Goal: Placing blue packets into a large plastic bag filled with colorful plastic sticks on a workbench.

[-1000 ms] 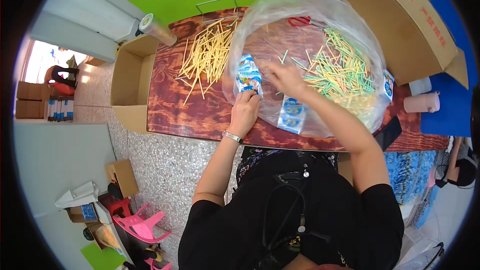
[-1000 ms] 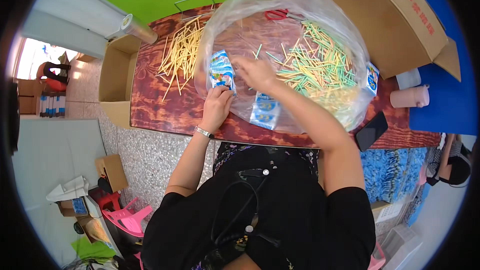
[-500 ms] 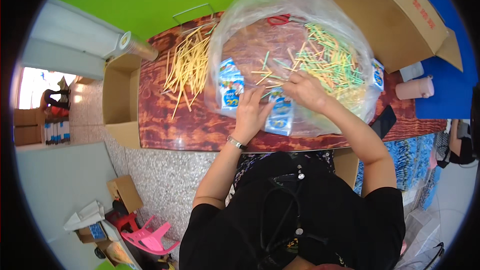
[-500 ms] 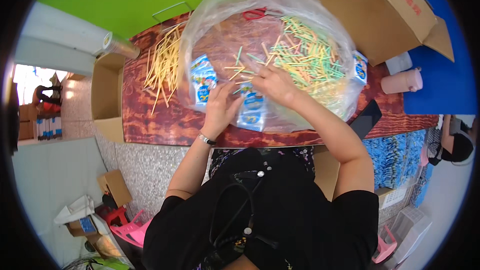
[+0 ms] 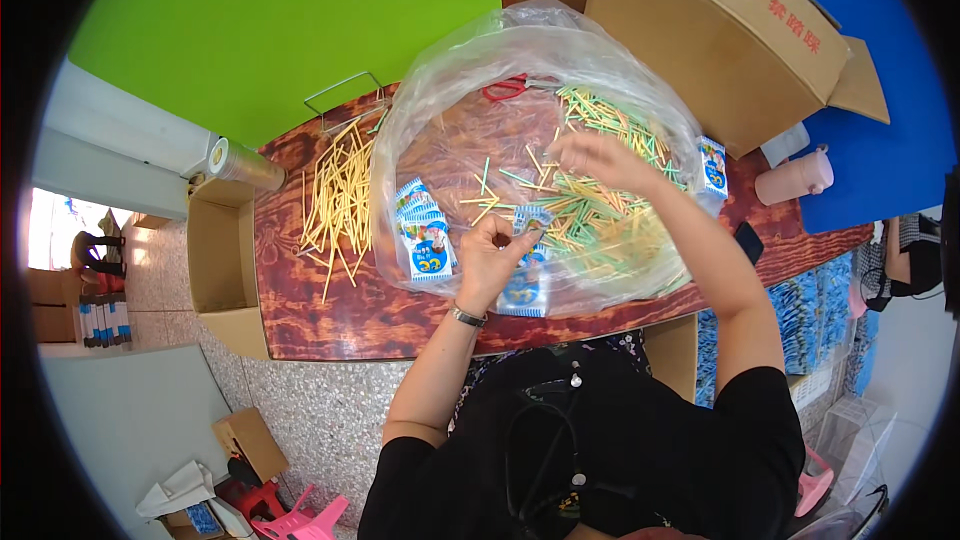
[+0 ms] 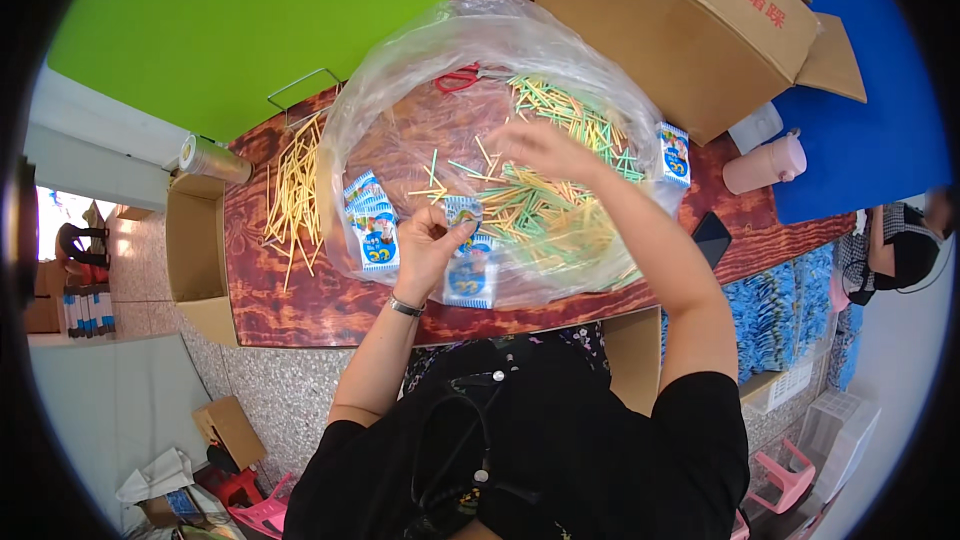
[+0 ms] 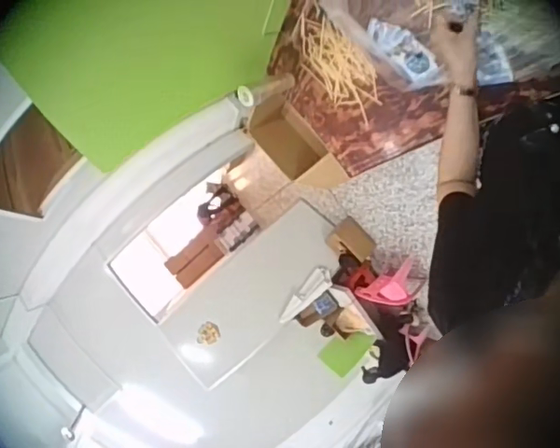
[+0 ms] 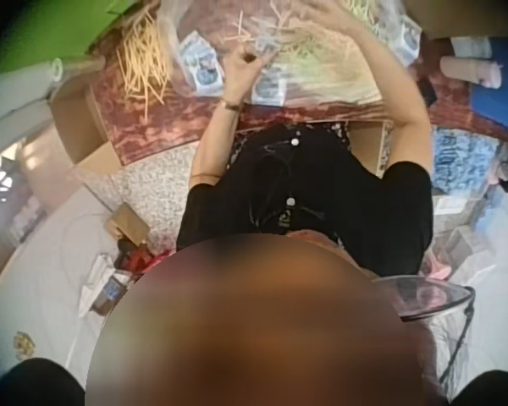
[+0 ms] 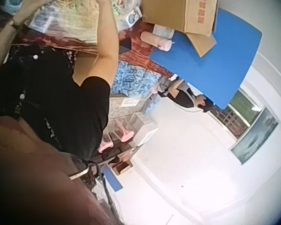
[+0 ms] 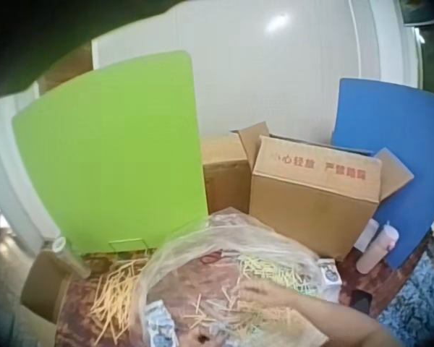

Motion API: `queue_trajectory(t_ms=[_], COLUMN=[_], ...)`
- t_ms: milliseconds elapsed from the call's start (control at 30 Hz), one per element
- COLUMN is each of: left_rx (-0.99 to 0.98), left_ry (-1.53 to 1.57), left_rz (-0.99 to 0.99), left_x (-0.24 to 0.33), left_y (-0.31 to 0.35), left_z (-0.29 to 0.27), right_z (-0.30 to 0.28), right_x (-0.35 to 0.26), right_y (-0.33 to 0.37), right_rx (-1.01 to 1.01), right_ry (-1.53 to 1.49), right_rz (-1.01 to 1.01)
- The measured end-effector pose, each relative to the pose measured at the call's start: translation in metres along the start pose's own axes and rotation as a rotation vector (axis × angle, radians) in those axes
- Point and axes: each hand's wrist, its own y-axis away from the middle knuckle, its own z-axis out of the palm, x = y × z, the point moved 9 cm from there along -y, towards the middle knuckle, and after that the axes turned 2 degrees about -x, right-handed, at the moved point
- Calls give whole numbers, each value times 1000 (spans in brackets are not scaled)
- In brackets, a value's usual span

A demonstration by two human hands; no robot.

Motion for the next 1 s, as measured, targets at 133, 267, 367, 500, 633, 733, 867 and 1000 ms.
queue_trajectory(t_ms=[133, 267, 367, 500, 633, 733, 867, 1000], left_rx=[-10, -2, 59, -7, -49, -70, -38, -54], left_ry=[16, 58, 85, -23, -18, -86, -69, -117], left_rz=[-3, -30, 6, -13, -29, -95, -79, -69], left_x=[-18, -26, -31, -33, -36, -23, -26, -17], left_y=[-3, 2, 3, 5, 6, 2, 8, 7], left_z=[1, 1, -1, -2, 0, 8, 4, 7], right_z=[-107, -151, -145, -118, -121, -147, -119, -120], right_x=[91, 70, 76, 108, 93, 110, 71, 104], right_y=[-27, -30, -34, -28, -16, 1, -19, -16], right_rx=[82, 337, 226, -65, 79, 99, 22, 22], right_ry=[746, 937, 996, 1064, 1201, 1351, 1356, 1219], right_rz=[333, 38, -64, 232, 280, 499, 527, 488])
